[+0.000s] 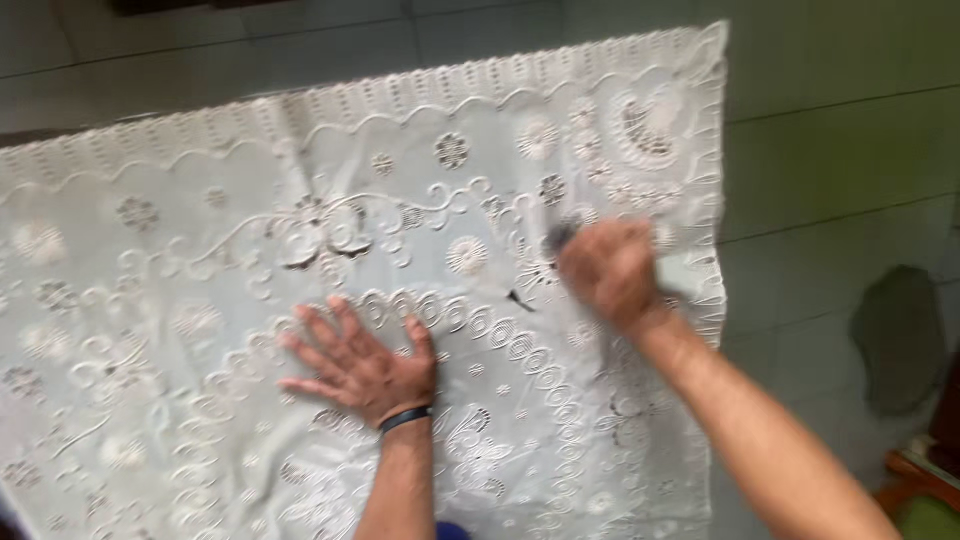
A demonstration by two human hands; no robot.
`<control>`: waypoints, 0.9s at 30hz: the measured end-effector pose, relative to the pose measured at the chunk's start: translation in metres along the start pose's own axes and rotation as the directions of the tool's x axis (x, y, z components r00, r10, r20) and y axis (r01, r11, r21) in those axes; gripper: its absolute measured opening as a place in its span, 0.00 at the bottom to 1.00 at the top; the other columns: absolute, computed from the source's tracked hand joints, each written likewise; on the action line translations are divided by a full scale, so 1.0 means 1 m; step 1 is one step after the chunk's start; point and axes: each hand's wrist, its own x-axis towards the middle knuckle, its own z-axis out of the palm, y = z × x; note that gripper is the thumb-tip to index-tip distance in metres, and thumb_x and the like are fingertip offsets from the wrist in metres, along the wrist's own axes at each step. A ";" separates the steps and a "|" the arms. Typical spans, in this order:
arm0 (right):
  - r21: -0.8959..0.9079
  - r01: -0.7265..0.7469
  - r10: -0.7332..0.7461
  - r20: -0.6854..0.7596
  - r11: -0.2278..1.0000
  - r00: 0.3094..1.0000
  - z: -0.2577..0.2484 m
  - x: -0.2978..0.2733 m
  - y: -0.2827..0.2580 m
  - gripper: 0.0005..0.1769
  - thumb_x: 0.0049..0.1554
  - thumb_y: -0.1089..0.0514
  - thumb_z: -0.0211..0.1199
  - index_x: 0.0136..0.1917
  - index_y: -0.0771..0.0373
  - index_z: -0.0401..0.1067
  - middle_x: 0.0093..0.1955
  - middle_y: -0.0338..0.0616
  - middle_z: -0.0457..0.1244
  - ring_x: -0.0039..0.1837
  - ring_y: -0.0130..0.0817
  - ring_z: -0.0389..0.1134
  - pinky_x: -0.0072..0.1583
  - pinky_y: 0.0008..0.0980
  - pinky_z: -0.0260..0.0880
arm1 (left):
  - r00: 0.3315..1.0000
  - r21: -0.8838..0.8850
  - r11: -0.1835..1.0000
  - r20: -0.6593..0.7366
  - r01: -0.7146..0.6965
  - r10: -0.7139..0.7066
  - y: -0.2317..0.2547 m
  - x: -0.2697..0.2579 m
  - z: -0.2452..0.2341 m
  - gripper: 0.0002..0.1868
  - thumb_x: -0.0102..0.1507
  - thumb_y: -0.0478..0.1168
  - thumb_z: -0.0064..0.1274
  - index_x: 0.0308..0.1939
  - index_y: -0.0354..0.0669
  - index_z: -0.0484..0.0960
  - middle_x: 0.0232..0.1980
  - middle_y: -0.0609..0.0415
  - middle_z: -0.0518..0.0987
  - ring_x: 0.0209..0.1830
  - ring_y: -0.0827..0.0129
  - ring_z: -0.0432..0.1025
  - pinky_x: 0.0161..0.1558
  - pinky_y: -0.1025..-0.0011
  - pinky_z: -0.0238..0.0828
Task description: The person wipes a wooden table with a cloth, repeatedly dipping it into a blue bucket of water. After cleaning the table surface, the person places a white lace tablecloth over the table and wipes the cloth as well.
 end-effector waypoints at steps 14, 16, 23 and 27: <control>0.043 0.276 -0.279 0.140 0.960 0.950 -0.017 -0.031 -0.007 0.07 0.55 0.59 0.59 0.48 0.52 0.72 0.46 0.40 0.63 0.52 0.41 0.66 0.61 0.49 0.63 | 0.999 -0.016 1.000 0.037 0.000 0.001 0.002 -0.001 -0.001 0.43 0.70 0.65 0.39 0.82 0.43 0.55 0.85 0.35 0.50 0.84 0.32 0.39 0.74 0.23 0.24; -0.064 -0.133 0.133 0.011 0.989 0.991 -0.023 -0.022 0.014 0.04 0.61 0.56 0.61 0.49 0.56 0.71 0.48 0.44 0.63 0.52 0.43 0.65 0.59 0.49 0.60 | 0.999 -0.008 1.000 0.054 0.001 -0.001 0.002 -0.003 -0.001 0.43 0.70 0.65 0.38 0.82 0.42 0.56 0.85 0.35 0.49 0.84 0.32 0.39 0.74 0.23 0.23; 0.045 0.059 -0.059 0.015 0.997 0.998 -0.026 -0.039 -0.017 0.05 0.63 0.58 0.58 0.43 0.54 0.68 0.43 0.38 0.61 0.47 0.41 0.65 0.60 0.54 0.59 | 0.997 0.004 1.000 0.082 0.012 -0.012 0.001 -0.001 -0.001 0.44 0.70 0.66 0.35 0.82 0.40 0.57 0.85 0.36 0.48 0.84 0.32 0.38 0.73 0.23 0.23; 0.046 0.094 -0.101 0.183 0.994 0.978 -0.030 -0.038 -0.015 0.04 0.59 0.59 0.61 0.42 0.48 0.71 0.43 0.37 0.61 0.46 0.41 0.64 0.51 0.48 0.56 | 0.996 -0.007 1.000 0.082 0.022 -0.021 0.001 -0.003 -0.002 0.43 0.70 0.65 0.36 0.82 0.42 0.56 0.85 0.36 0.48 0.84 0.32 0.37 0.74 0.23 0.23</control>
